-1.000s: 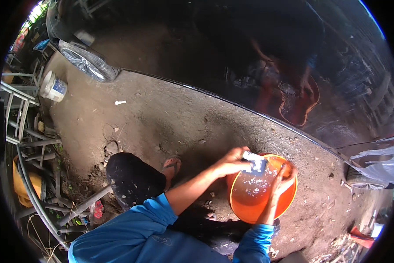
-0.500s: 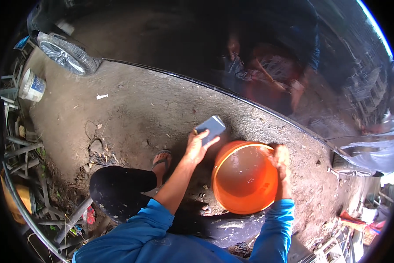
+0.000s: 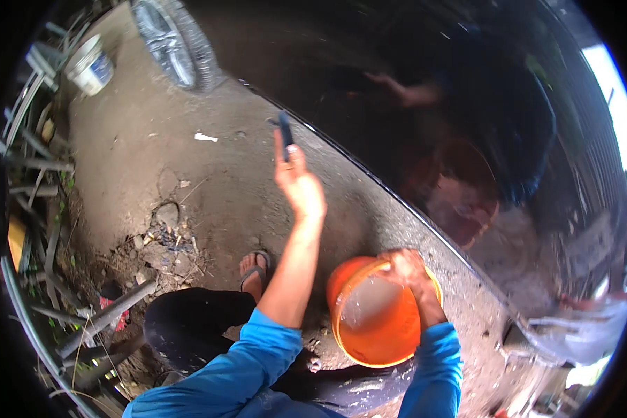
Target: Wet sanding a car door panel using a sanding block and water.
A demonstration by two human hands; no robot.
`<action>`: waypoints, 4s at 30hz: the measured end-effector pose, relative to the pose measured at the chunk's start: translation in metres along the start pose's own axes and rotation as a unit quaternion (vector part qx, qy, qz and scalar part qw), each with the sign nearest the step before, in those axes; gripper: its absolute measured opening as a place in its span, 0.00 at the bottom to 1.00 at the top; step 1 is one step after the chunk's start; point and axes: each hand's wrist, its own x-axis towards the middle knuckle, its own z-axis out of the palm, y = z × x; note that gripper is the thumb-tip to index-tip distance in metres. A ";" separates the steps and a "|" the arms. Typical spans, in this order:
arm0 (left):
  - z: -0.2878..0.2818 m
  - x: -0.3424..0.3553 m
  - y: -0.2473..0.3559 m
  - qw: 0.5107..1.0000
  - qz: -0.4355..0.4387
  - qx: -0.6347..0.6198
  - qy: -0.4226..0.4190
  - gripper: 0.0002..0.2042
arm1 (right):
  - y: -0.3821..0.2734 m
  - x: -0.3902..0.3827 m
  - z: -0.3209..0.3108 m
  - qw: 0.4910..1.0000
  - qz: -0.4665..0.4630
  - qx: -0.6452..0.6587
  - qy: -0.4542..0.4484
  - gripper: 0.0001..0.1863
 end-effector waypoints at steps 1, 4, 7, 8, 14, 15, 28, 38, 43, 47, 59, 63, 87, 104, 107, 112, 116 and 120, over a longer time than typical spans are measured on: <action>0.016 0.004 0.001 0.995 0.079 0.069 0.007 0.27 | 0.006 0.000 0.004 1.000 -0.018 0.004 -0.001 0.22; 0.062 -0.012 -0.010 0.985 0.091 0.132 -0.058 0.30 | 0.018 -0.025 0.013 1.000 0.019 0.014 0.006 0.22; 0.079 -0.017 -0.026 0.985 0.099 0.123 -0.070 0.37 | 0.039 -0.017 0.047 0.988 -0.053 -0.065 0.127 0.20; 0.080 -0.015 -0.033 0.981 0.111 0.150 -0.056 0.39 | 0.028 -0.010 0.034 0.997 -0.015 -0.022 0.078 0.19; 0.077 -0.043 -0.053 0.949 0.138 0.257 -0.123 0.40 | 0.022 0.004 0.020 0.999 0.023 0.003 0.022 0.20; 0.074 -0.043 -0.062 0.943 0.142 0.268 -0.137 0.40 | 0.025 0.004 0.021 0.999 0.011 -0.018 0.028 0.21; 0.066 0.019 -0.071 0.955 0.145 0.247 -0.071 0.38 | 0.034 0.001 0.022 0.999 0.049 -0.012 -0.011 0.24; 0.060 0.072 -0.062 0.964 0.126 0.235 0.006 0.33 | 0.033 0.014 0.017 0.995 0.078 -0.009 -0.063 0.24; 0.058 0.149 -0.050 0.966 0.108 0.220 0.079 0.33 | 0.039 0.002 0.023 0.992 0.101 -0.040 -0.063 0.26; 0.032 0.211 -0.056 0.965 0.086 0.216 0.120 0.32 | 0.035 0.011 0.023 0.993 0.094 -0.033 -0.069 0.27; 0.024 0.218 -0.058 0.968 0.096 0.206 0.104 0.34 | 0.037 0.014 0.022 0.999 0.027 -0.020 -0.023 0.25; 0.040 0.087 -0.088 0.963 0.134 0.231 -0.018 0.34 | 0.046 0.010 0.030 0.999 0.033 -0.019 -0.018 0.24; 0.064 0.124 -0.050 0.970 0.105 0.216 0.042 0.37 | 0.031 0.000 0.016 0.996 0.083 -0.017 -0.009 0.25; 0.033 0.206 -0.058 0.973 0.076 0.198 0.091 0.35 | 0.032 0.015 0.022 0.999 0.051 -0.004 -0.017 0.26; 0.078 0.051 -0.057 0.966 0.093 0.240 -0.013 0.39 | 0.048 0.011 0.020 0.997 0.065 -0.019 -0.021 0.26; 0.077 0.019 -0.056 0.953 0.141 0.260 -0.065 0.38 | 0.039 0.001 0.021 0.995 0.087 -0.027 -0.034 0.25; 0.053 0.154 -0.058 0.966 0.105 0.227 0.068 0.35 | 0.027 0.014 0.011 0.996 0.077 0.002 -0.037 0.27; 0.080 0.019 -0.056 0.963 0.103 0.248 -0.033 0.39 | 0.039 0.007 0.021 0.996 0.084 0.000 -0.028 0.27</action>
